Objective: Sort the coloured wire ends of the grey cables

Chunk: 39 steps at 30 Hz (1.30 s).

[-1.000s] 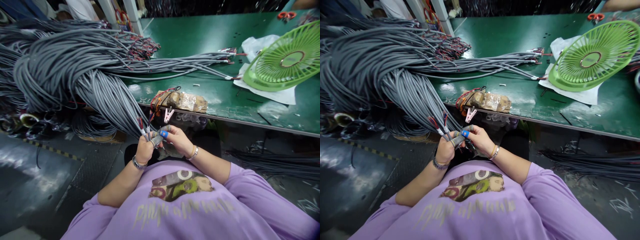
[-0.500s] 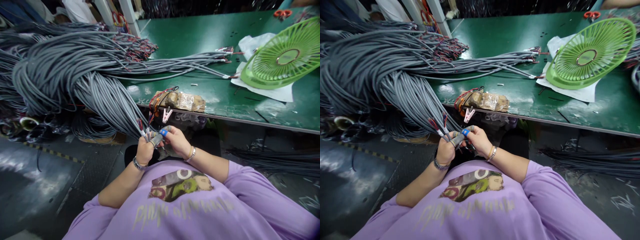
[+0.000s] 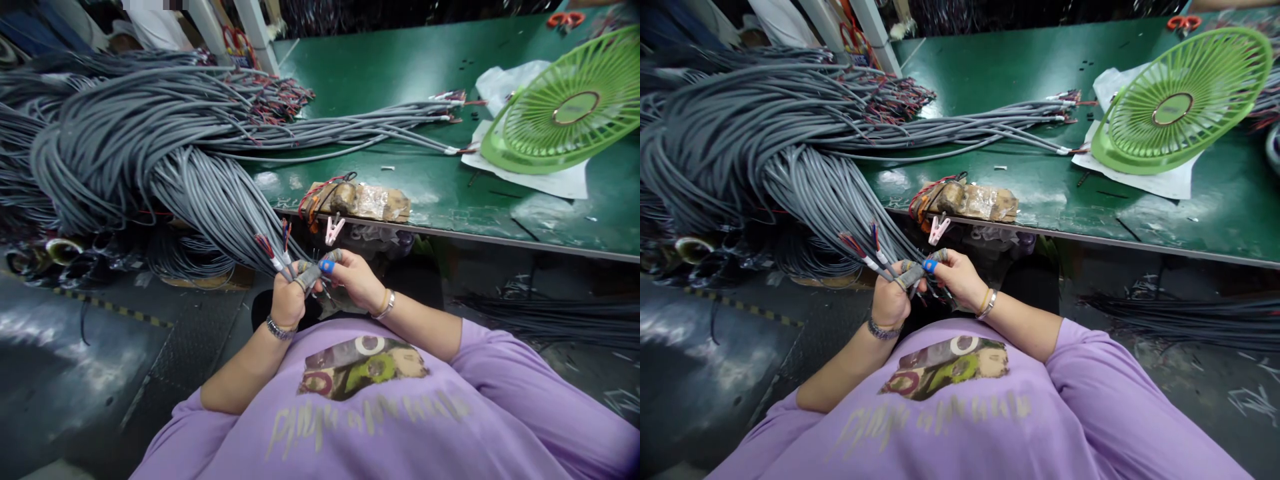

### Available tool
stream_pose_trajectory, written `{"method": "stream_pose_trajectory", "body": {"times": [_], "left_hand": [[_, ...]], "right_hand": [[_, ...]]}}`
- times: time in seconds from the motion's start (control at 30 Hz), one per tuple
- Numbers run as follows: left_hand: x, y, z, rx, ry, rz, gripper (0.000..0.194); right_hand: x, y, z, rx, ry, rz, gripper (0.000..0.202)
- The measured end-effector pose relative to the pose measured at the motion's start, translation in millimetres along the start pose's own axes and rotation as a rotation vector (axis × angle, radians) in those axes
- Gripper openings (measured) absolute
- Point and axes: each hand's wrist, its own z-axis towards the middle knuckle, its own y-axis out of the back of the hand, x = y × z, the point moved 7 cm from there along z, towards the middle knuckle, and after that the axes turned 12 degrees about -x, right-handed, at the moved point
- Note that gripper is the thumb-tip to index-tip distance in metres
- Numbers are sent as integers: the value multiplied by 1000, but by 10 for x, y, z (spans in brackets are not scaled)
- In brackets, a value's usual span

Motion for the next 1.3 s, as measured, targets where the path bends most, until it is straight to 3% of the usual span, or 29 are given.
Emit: {"method": "stream_pose_trajectory", "body": {"times": [0.27, 0.47, 0.67, 0.87, 1.03, 1.13, 1.3], "left_hand": [[17, 60, 3, -84, -35, -7, 24], [-9, 28, -6, -46, -46, 12, 27], [10, 19, -6, -34, -34, 25, 28], [30, 64, -1, -124, -51, -22, 20], [23, 76, 9, -138, -54, -43, 20], [14, 94, 29, -144, -16, -71, 20], [-57, 54, 51, -105, 57, -121, 20]], "right_hand": [[-68, 15, -13, -27, -60, 30, 37], [-35, -39, -10, 29, -59, 22, 34], [-23, -26, 10, -12, -18, 27, 33], [-95, -45, -7, -40, -60, 89, 29], [-104, -65, -23, 16, -95, 124, 30], [-103, 4, 15, 18, -117, 183, 37], [-76, 200, 213, -81, -168, 263, 51]]}}
